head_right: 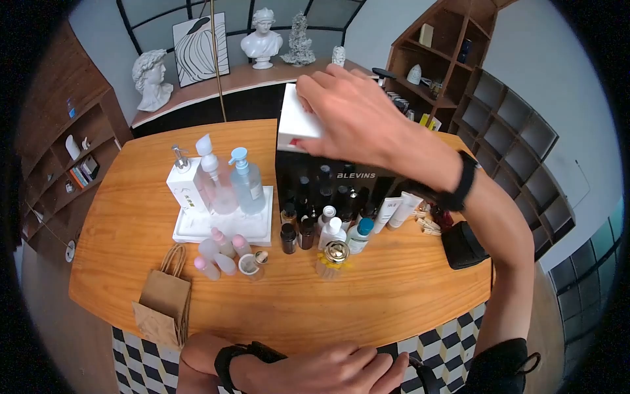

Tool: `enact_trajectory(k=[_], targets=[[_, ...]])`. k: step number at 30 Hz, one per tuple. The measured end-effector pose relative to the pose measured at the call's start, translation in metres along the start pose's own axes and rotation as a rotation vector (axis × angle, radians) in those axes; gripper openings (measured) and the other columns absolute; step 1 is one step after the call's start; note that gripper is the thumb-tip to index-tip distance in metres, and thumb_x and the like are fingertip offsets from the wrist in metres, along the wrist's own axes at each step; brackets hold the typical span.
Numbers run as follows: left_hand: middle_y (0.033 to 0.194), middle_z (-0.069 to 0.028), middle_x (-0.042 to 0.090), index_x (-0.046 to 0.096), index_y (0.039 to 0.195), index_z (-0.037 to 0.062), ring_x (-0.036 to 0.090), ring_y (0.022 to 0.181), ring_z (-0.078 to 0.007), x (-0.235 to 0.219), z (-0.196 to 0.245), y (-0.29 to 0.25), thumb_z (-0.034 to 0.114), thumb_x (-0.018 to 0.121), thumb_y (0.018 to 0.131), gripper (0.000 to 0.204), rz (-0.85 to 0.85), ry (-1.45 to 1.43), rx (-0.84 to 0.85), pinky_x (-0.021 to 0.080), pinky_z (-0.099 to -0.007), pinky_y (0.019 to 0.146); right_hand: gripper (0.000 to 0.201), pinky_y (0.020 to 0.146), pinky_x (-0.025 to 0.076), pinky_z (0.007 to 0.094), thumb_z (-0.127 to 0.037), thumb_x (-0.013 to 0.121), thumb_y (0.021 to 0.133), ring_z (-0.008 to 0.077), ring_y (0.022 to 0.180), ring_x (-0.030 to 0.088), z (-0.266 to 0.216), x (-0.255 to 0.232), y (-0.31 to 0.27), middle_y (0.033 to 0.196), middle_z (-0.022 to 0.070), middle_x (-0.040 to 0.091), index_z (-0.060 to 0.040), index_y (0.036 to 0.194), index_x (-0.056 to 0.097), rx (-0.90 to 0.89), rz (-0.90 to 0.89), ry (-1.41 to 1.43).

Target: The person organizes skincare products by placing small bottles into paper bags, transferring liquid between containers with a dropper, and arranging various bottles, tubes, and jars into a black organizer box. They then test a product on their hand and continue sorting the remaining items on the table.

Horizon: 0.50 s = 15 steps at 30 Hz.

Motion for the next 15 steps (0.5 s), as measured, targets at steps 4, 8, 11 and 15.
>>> enact_trajectory(k=[4, 8, 11, 15], targets=[[0.084, -0.0082, 0.069, 0.072, 0.099, -0.0005, 0.065, 0.067, -0.0161, -0.004, 0.002, 0.0, 0.027, 0.068, 0.089, 0.03, 0.032, 0.023, -0.001, 0.046, -0.029, 0.056, 0.056, 0.092, 0.057, 0.0498, -0.034, 0.09, 0.076, 0.0397, 0.11, 0.067, 0.037, 0.065, 0.028, 0.111, 0.0172, 0.068, -0.0034, 0.112, 0.059, 0.099, -0.192, 0.06], [0.085, -0.0088, 0.07, 0.073, 0.1, -0.001, 0.066, 0.069, -0.0168, -0.008, 0.001, -0.001, 0.028, 0.07, 0.089, 0.031, 0.024, 0.006, 0.0, 0.047, -0.0294, 0.056, 0.052, 0.09, 0.056, 0.0497, -0.029, 0.09, 0.074, 0.0396, 0.106, 0.066, 0.055, 0.109, 0.044, 0.107, 0.0157, 0.066, -0.005, 0.105, 0.057, 0.154, -0.296, 0.078], [0.085, -0.0095, 0.07, 0.073, 0.099, -0.0015, 0.066, 0.069, -0.0171, -0.012, 0.002, 0.0, 0.027, 0.071, 0.089, 0.031, 0.001, -0.001, 0.013, 0.048, -0.0294, 0.056, 0.054, 0.093, 0.055, 0.0483, -0.031, 0.092, 0.073, 0.0396, 0.109, 0.066, 0.07, 0.134, 0.058, 0.109, 0.0163, 0.066, -0.005, 0.106, 0.058, 0.206, -0.415, 0.141], [0.08, -0.0089, 0.069, 0.073, 0.097, -0.0022, 0.065, 0.066, -0.0164, -0.017, 0.001, 0.001, 0.023, 0.069, 0.089, 0.027, -0.005, 0.017, -0.004, 0.047, -0.0287, 0.055, 0.058, 0.098, 0.052, 0.0451, -0.033, 0.096, 0.073, 0.0389, 0.113, 0.065, 0.082, 0.156, 0.066, 0.11, 0.0177, 0.065, -0.0046, 0.107, 0.059, 0.212, -0.451, 0.26]])
Point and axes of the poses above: each hand's wrist, its own y-axis towards the middle knuckle, its own x-axis out of the palm, z = x × y, the point moved 2 cm from there along y, towards the middle knuckle
